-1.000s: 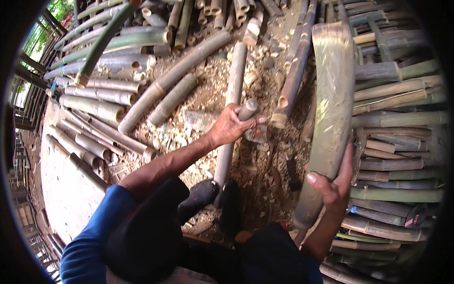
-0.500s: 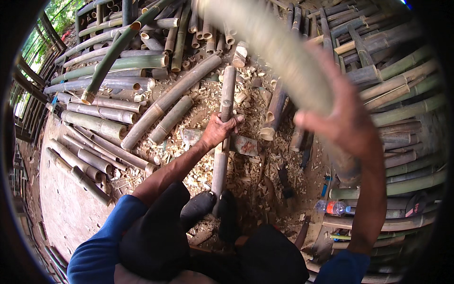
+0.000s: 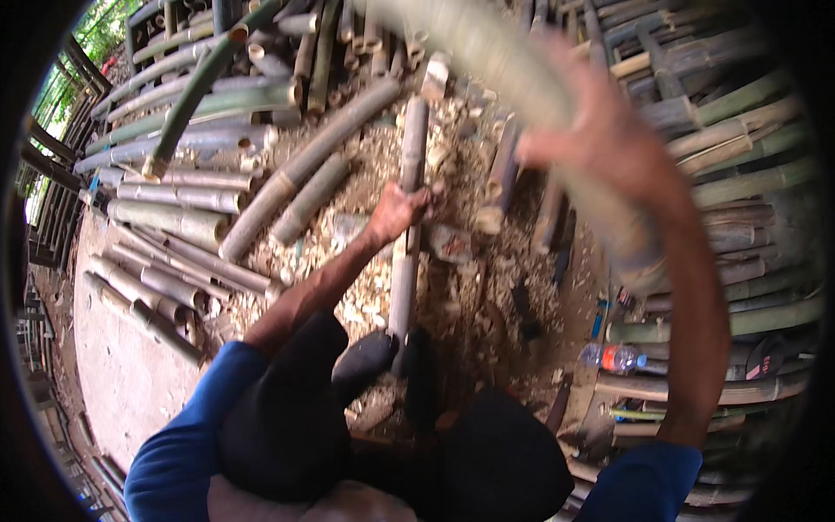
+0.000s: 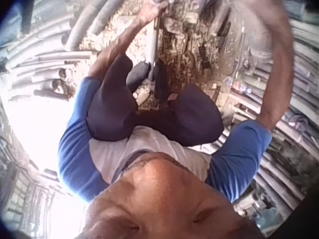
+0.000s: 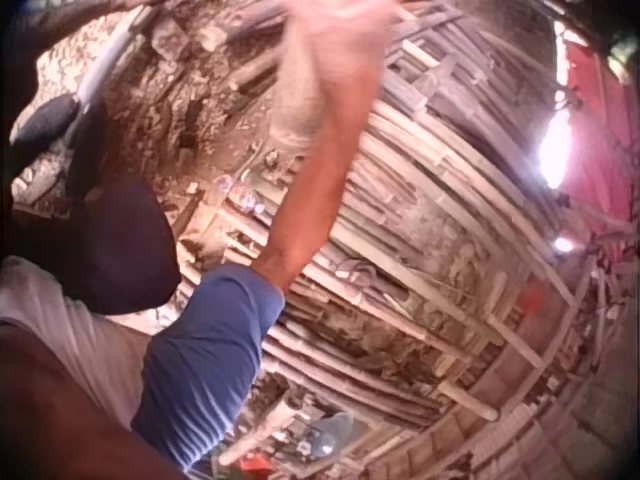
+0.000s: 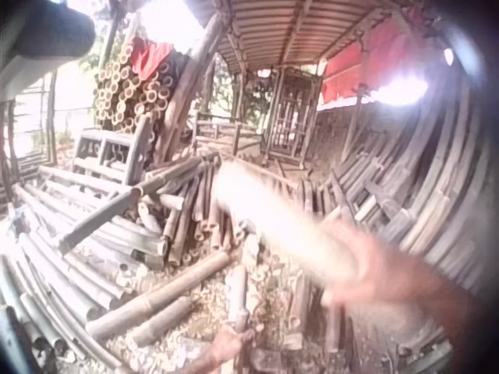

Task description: The person uses a hand saw to cut through sections of bamboo, then uses a small blade to split a section and peel away material from the interior.

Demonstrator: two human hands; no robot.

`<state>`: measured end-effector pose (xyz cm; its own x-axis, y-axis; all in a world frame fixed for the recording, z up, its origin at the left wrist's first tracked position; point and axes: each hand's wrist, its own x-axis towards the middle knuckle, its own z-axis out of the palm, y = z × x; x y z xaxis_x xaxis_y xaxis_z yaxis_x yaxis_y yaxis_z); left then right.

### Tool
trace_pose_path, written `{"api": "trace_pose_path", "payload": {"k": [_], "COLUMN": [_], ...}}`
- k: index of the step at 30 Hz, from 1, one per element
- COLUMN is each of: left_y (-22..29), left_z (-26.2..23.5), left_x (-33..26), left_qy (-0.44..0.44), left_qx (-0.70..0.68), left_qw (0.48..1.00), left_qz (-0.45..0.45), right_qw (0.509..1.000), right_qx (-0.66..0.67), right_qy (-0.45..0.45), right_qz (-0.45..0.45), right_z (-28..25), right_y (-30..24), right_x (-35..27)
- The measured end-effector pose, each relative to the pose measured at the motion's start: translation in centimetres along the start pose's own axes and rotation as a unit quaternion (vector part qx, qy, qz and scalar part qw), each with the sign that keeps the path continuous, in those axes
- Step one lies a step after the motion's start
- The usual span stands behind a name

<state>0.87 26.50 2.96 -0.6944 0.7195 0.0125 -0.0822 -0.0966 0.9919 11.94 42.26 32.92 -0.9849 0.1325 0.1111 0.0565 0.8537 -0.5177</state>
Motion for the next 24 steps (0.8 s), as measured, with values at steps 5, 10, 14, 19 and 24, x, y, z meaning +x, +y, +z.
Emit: {"api": "trace_pose_path", "payload": {"k": [5,10,14,19,24], "left_y": [1.2,0.5,0.5,1.2,1.5], "left_z": [0.0,0.5,0.1,0.2,0.7], "left_x": [-0.2,0.0,-0.5,0.0,0.2], "left_qy": [0.006,-0.008,0.006,0.006,0.007], "left_qx": [0.012,-0.005,-0.007,0.0,0.016], "left_qw": [0.999,0.999,0.999,0.999,0.999], "left_qz": [-0.052,-0.044,-0.034,-0.035,-0.031], "right_qw": [0.981,0.979,0.992,0.988,0.996], "right_qx": [0.088,-0.165,-0.035,0.067,-0.04], "right_qy": [0.17,-0.104,-0.101,0.14,0.072], "right_qz": [-0.039,-0.056,0.068,0.003,-0.017], "right_z": [-1.9,7.4,3.6,-1.9,5.9], "right_y": [1.6,4.9,0.5,-0.9,4.5], "right_x": [1.4,-2.3,-1.5,-0.4,-2.3]}}
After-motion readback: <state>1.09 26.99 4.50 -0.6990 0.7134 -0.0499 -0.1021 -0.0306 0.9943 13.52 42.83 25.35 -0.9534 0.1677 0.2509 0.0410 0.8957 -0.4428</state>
